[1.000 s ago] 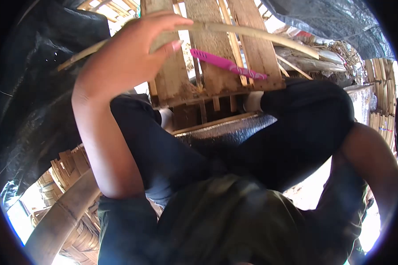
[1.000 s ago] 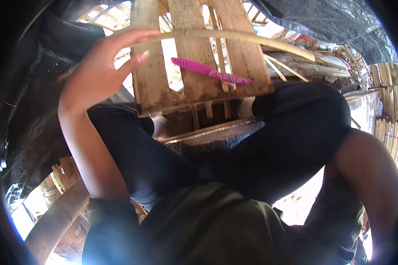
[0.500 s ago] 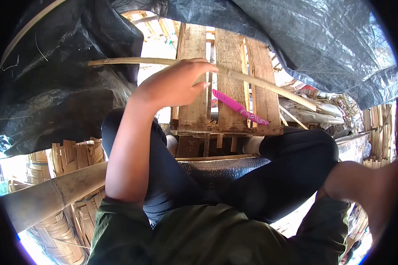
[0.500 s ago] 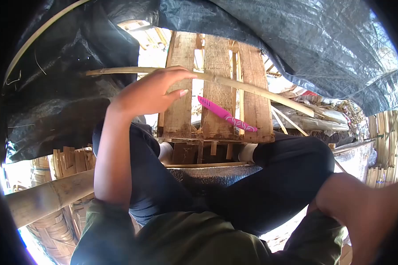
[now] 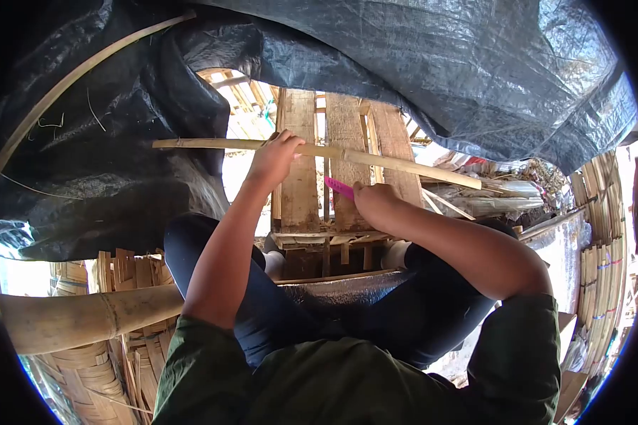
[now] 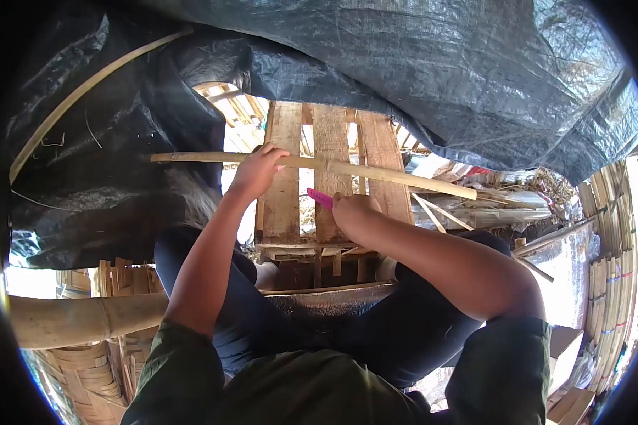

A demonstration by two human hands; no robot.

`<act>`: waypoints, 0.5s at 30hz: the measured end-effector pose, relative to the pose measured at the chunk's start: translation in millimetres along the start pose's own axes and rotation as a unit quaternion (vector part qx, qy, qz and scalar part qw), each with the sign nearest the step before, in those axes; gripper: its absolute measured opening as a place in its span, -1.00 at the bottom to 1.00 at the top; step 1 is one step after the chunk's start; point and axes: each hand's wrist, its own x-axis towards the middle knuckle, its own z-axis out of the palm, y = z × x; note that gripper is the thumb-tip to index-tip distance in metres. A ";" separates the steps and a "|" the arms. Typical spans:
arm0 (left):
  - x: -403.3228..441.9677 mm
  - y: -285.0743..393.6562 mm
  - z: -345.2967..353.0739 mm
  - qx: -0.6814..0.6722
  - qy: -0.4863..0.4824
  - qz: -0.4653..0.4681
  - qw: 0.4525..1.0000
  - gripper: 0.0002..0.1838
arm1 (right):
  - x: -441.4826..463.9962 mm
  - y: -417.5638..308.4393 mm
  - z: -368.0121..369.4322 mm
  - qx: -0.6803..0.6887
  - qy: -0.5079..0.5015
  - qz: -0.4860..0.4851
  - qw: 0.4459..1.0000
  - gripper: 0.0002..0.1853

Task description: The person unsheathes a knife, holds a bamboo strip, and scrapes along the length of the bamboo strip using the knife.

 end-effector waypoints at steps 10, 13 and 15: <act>-21.0 -16.7 6.4 0.189 0.064 0.183 0.963 -0.52 | -52.3 21.7 -74.7 0.166 0.003 0.028 0.986 -0.77; -27.1 -8.3 -3.3 0.198 0.064 0.194 0.959 -0.55 | -55.0 46.5 -92.3 0.201 0.075 0.045 0.976 -0.77; -25.8 -3.4 -13.0 0.189 0.071 0.189 0.961 -0.59 | -49.4 64.6 -82.3 0.213 0.178 0.017 0.961 -0.64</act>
